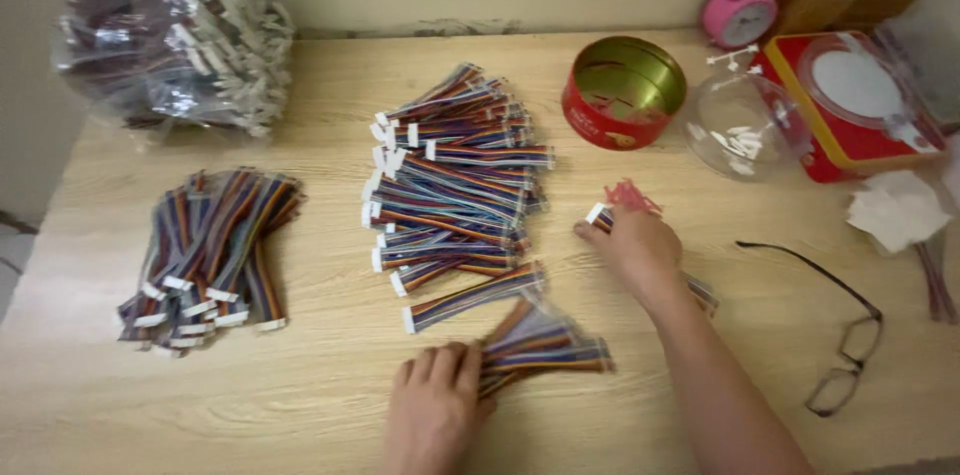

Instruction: Organizing and inspecting multi-colored ribbon cables on a workbench.

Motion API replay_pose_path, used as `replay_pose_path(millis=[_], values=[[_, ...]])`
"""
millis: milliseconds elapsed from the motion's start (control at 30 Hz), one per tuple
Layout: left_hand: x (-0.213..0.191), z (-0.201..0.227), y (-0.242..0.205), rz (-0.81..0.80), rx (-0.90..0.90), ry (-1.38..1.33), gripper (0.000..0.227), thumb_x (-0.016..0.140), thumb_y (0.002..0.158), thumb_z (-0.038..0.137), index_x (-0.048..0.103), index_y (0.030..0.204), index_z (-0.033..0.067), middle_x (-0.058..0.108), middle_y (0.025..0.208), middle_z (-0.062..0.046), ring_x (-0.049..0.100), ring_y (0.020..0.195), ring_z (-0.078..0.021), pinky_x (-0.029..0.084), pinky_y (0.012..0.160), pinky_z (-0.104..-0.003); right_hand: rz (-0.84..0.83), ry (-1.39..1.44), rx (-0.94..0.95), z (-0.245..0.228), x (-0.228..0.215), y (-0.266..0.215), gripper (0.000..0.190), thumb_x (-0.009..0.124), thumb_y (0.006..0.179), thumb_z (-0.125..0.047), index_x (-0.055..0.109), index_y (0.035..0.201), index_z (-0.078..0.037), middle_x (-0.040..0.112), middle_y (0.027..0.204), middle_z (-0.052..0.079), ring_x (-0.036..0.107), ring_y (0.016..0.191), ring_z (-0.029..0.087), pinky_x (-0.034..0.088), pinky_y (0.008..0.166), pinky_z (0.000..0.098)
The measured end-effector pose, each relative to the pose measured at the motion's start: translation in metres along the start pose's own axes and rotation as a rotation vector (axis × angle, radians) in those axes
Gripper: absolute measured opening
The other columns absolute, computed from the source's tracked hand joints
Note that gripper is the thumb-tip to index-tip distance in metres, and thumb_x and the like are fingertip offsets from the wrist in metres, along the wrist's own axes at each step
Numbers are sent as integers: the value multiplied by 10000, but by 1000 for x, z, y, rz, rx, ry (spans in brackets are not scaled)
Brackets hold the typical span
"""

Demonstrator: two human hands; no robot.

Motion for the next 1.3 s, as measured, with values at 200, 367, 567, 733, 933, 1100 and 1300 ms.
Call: replay_pose_path(millis=[200,367,567,733,933,1100,1300], values=[[32,4,-9,137,142,287,502,587,870,155,555,1328,-48,603,1140,-207,572,1061,-357,479,859,-506,23,-30,-1,-5,14,6,639,586,983,-454,511,1497,-82,579,1466,172,601,1306,324,488,1077,455],[-2,3,-9,114,74,146,502,593,875,157,559,1326,-61,596,1130,-210,562,1032,-361,467,860,-499,356,-180,-311,52,86,64,666,599,925,-477,545,1435,-51,534,1506,153,515,1425,265,411,1163,426],[-30,-11,-23,316,42,77,470,577,928,138,578,1374,-9,606,1164,-156,564,1059,-323,467,893,-464,-169,3,148,19,52,42,502,547,1046,-446,690,1378,-97,751,1273,216,718,1178,371,546,1020,493],[-33,-26,-54,321,-19,141,556,604,843,144,573,1376,-14,615,1129,-156,571,1020,-328,466,862,-461,278,-201,-181,55,74,46,651,626,889,-502,588,1393,-92,640,1294,180,668,1071,343,523,866,494],[-98,-70,-67,452,-265,-33,539,607,790,11,586,1328,5,626,1121,-203,599,1006,-380,498,848,-471,104,-120,-100,47,70,41,464,549,974,-436,607,1295,-106,635,1259,142,597,1164,282,465,965,420],[-170,-137,-45,610,-521,189,469,578,888,-7,551,1354,-52,625,1134,-279,584,984,-432,492,871,-516,653,-249,-350,61,105,71,686,665,827,-459,637,1356,-23,666,1354,228,633,1212,338,497,964,464],[-179,-228,24,332,-892,217,464,539,940,21,522,1400,-36,582,1238,-285,583,1099,-402,516,929,-513,-143,44,230,15,51,33,515,582,1034,-367,612,1452,-67,696,1367,248,674,1252,382,511,1075,485]])
Point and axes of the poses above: each hand's wrist, its own y-axis towards the middle knuckle, its own x-axis out of the palm, z = x × y, the point moved 1 cm from there along y, towards the middle knuckle
